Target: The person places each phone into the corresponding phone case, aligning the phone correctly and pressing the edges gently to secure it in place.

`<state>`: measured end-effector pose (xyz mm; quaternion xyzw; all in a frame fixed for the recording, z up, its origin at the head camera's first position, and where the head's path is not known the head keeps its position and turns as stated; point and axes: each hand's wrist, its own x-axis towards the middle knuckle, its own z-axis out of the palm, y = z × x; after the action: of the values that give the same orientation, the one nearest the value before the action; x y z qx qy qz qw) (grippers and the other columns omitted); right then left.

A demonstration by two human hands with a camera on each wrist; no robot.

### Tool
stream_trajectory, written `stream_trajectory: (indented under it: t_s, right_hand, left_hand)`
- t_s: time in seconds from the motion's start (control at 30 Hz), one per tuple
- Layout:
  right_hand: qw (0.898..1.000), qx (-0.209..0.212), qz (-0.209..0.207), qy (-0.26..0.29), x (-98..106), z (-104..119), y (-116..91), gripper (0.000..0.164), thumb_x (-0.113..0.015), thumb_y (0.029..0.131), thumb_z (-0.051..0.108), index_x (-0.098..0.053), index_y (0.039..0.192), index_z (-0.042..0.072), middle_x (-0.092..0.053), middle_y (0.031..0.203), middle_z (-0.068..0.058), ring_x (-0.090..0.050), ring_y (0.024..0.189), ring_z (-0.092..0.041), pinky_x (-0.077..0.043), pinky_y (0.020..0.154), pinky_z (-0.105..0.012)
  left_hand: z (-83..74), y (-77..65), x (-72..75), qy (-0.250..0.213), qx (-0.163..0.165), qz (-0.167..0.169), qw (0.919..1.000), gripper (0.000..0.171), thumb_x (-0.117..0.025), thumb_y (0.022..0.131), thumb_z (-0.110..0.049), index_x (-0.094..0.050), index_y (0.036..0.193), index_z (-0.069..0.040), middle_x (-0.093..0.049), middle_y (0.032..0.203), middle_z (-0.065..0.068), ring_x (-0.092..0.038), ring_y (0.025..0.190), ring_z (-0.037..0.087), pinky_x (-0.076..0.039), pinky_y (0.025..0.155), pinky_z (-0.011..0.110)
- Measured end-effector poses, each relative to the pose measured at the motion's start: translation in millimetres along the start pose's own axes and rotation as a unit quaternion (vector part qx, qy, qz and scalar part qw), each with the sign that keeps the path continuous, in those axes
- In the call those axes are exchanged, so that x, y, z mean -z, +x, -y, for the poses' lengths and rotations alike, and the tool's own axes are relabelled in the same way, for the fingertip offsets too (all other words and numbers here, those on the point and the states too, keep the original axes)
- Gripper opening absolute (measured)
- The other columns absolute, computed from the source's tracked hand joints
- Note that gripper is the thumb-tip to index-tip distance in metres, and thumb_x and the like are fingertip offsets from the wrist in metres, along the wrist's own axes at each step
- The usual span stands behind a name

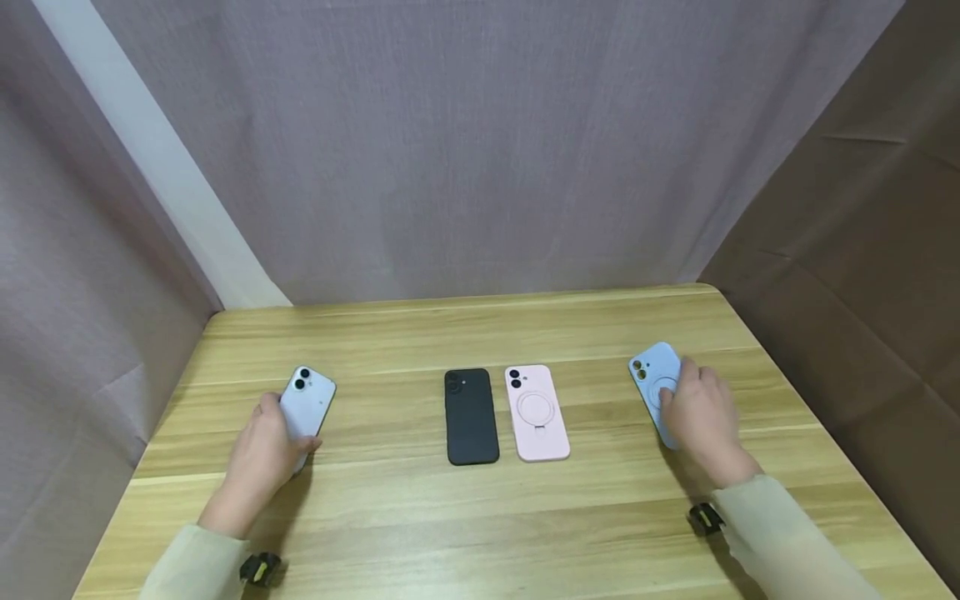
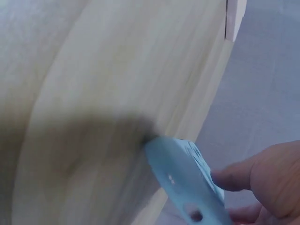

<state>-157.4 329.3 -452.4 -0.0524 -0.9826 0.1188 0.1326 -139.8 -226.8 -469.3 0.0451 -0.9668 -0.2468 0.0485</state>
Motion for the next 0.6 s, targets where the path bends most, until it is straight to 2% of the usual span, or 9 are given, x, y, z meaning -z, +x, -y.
stream_trajectory:
  t_s: [0.1, 0.17, 0.37, 0.5, 0.6]
  right_hand:
    - [1.0, -0.002, 0.012, 0.009, 5, 1, 2, 0.042, -0.056, 0.09, 0.009, -0.046, 0.117, -0.021, -0.051, 0.099, -0.04, -0.052, 0.087, -0.056, -0.044, 0.069, -0.064]
    - [1.0, -0.007, 0.023, 0.017, 7, 2, 3, 0.039, -0.053, 0.091, 0.008, -0.048, 0.116, -0.022, -0.053, 0.098, -0.039, -0.055, 0.085, -0.055, -0.046, 0.065, -0.062]
    - [0.997, -0.032, 0.051, 0.055, 12, 7, 4, 0.042, -0.051, 0.093, 0.011, -0.045, 0.121, -0.018, -0.057, 0.1, -0.037, -0.058, 0.084, -0.051, -0.047, 0.064, -0.059]
    - [0.993, -0.042, 0.063, 0.094, 14, 19, 5, 0.044, -0.052, 0.093, 0.014, -0.042, 0.123, -0.016, -0.059, 0.096, -0.036, -0.06, 0.079, -0.046, -0.047, 0.06, -0.054]
    - [0.987, -0.036, 0.075, 0.137, 14, 29, 5, 0.044, -0.052, 0.095, 0.014, -0.041, 0.125, -0.016, -0.06, 0.095, -0.033, -0.06, 0.078, -0.039, -0.049, 0.061, -0.049]
  left_hand:
    - [-0.7, 0.8, 0.4, -0.003, 0.005, 0.012, 0.9999, 0.07, -0.078, 0.081, -0.017, -0.034, 0.123, 0.015, -0.055, 0.1, 0.039, -0.06, 0.081, 0.046, -0.049, 0.067, 0.056]
    - [-0.8, 1.5, 0.7, -0.007, 0.008, 0.015, 0.9998, 0.062, -0.074, 0.085, -0.017, -0.036, 0.124, 0.014, -0.057, 0.101, 0.038, -0.06, 0.082, 0.046, -0.049, 0.068, 0.056]
    - [-1.2, 3.3, 3.4, -0.029, 0.02, 0.033, 0.9988, 0.052, -0.065, 0.092, -0.019, -0.042, 0.124, 0.015, -0.058, 0.106, 0.037, -0.061, 0.086, 0.044, -0.05, 0.07, 0.054]
    - [-3.9, 3.2, 5.1, -0.068, 0.03, 0.057, 0.9956, 0.047, -0.064, 0.093, -0.021, -0.049, 0.12, 0.015, -0.06, 0.106, 0.034, -0.062, 0.086, 0.037, -0.052, 0.07, 0.049]
    - [-8.9, 2.6, 4.6, -0.119, 0.033, 0.068, 0.99, 0.043, -0.064, 0.094, -0.021, -0.052, 0.115, 0.015, -0.062, 0.1, 0.029, -0.062, 0.083, 0.032, -0.053, 0.068, 0.044]
